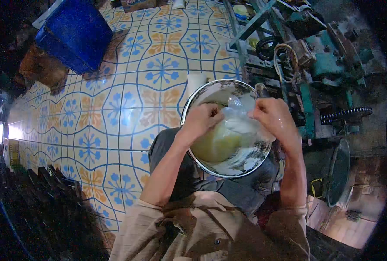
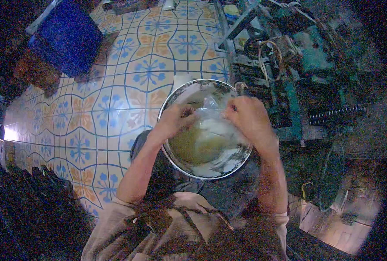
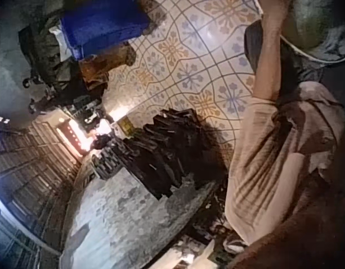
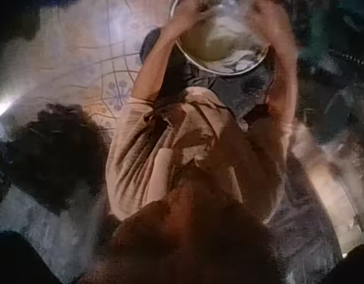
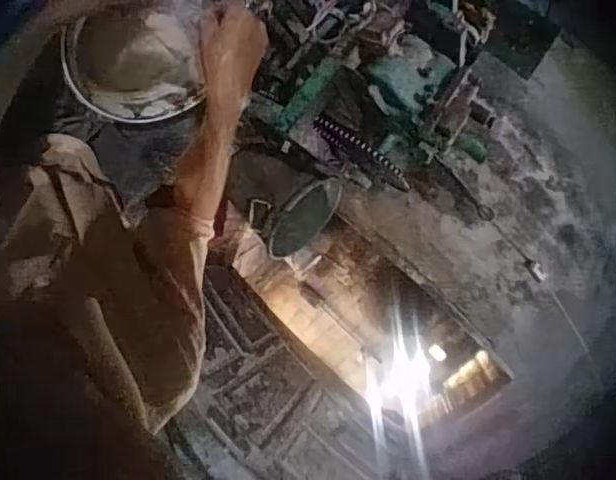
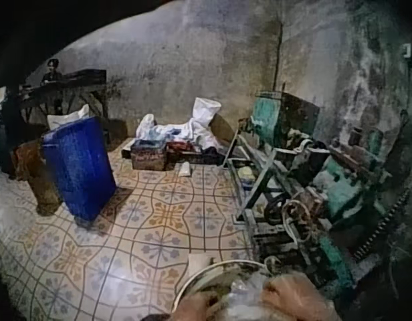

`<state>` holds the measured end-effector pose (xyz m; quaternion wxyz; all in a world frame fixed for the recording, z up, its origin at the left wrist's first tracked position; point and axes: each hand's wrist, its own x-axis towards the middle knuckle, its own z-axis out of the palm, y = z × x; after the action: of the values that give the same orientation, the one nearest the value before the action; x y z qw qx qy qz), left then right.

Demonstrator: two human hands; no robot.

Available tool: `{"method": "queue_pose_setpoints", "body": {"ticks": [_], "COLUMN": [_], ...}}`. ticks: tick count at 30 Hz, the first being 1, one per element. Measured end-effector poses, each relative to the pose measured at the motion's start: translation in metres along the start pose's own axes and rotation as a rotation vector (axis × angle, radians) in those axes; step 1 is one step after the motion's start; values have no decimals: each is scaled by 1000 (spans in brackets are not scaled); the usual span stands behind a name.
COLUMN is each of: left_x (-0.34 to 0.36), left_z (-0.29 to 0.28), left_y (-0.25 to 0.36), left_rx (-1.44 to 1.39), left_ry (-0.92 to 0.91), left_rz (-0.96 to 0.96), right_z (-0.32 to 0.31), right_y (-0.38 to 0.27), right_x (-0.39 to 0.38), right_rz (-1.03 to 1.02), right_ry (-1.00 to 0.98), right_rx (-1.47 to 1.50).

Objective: The person cracks several eggs into a bucket containing liquid, adds a bag of white powder and a bag of yellow powder, and mixes the ingredients together by hand. They also add a scoop of water from a larger container during the mixing process.

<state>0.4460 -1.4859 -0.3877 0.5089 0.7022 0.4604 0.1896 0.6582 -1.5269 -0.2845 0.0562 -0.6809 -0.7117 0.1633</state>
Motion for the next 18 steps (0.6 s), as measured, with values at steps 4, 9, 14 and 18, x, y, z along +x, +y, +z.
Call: {"method": "queue_pose_setpoints", "body": {"ticks": [4, 9, 14, 18], "left_x": [2, 3, 10, 11], "left_z": [3, -6, -42, -51], "left_y": [-8, -11, 23, 41], "left_rx": [-34, -10, 160, 333], "left_ry": [8, 97, 203, 186], "left_rz": [24, 37, 197, 315], "right_z": [-2, -7, 15, 39], "right_y": [-9, -21, 21, 34], "right_x": [6, -1, -21, -35], "right_rz": [38, 48, 46, 30], "right_ry": [-44, -9, -14, -11], "right_rx": [-88, -38, 74, 173]}}
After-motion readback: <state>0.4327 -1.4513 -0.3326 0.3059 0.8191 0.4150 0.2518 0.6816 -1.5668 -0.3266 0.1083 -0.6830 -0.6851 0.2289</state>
